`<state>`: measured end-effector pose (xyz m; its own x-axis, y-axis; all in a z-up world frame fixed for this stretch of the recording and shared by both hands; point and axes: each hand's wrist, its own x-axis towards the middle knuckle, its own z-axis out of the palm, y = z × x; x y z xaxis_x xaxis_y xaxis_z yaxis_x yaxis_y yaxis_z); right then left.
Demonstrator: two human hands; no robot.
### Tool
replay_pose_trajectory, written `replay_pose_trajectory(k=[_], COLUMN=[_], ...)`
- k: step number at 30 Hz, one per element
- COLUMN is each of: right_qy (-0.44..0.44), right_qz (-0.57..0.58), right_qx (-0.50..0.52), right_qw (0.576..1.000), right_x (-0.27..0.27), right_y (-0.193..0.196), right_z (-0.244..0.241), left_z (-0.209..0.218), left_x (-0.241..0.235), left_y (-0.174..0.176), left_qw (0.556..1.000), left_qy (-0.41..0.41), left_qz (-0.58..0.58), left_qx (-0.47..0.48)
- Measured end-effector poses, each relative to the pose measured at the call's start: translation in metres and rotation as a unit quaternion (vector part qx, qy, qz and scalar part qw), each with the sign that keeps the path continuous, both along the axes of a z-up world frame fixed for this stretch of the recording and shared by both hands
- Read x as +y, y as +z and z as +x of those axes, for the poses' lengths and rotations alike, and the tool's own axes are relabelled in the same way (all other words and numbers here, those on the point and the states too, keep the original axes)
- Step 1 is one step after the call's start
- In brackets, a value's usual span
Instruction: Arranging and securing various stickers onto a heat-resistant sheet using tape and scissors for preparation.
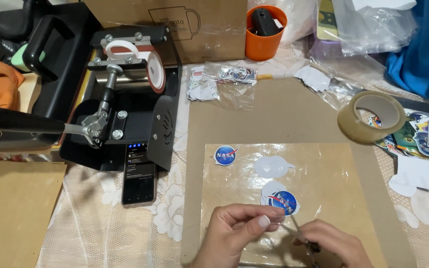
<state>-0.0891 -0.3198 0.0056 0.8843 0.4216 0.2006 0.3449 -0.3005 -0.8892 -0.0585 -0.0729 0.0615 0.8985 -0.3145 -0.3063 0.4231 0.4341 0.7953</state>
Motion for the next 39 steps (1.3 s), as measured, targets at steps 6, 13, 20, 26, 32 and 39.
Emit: replay_pose_trajectory(k=[6,13,20,26,32,39], right_qy=[-0.112,-0.111,-0.118,-0.132,-0.197,-0.296], right_qz=[-0.024,-0.012,-0.029,-0.034,-0.068,-0.175], right_qx=[0.018,0.012,-0.017,-0.042,-0.008,0.042], right_qw=[0.993,0.994,0.992,0.99,0.978,0.938], right_x=[0.034,0.042,0.044,0.035,-0.019,-0.058], right_y=[0.027,0.037,0.03,0.008,0.001,-0.009], right_z=[-0.005,0.0,0.004,0.004,0.037,0.07], left_z=[-0.003,-0.001,0.001,0.003,0.019,0.086], left_x=[-0.003,-0.005,-0.005,-0.005,0.014,0.024], left_y=[-0.016,-0.019,-0.019,-0.016,-0.025,-0.071], left_qw=[0.999,1.0,0.999,0.999,0.932,0.562], left_qy=[0.006,0.022,0.04,0.029,0.024,-0.1], left_qz=[-0.027,-0.01,0.005,0.029,0.242,0.591], left_qx=[-0.03,-0.001,0.032,0.023,-0.269,-0.571])
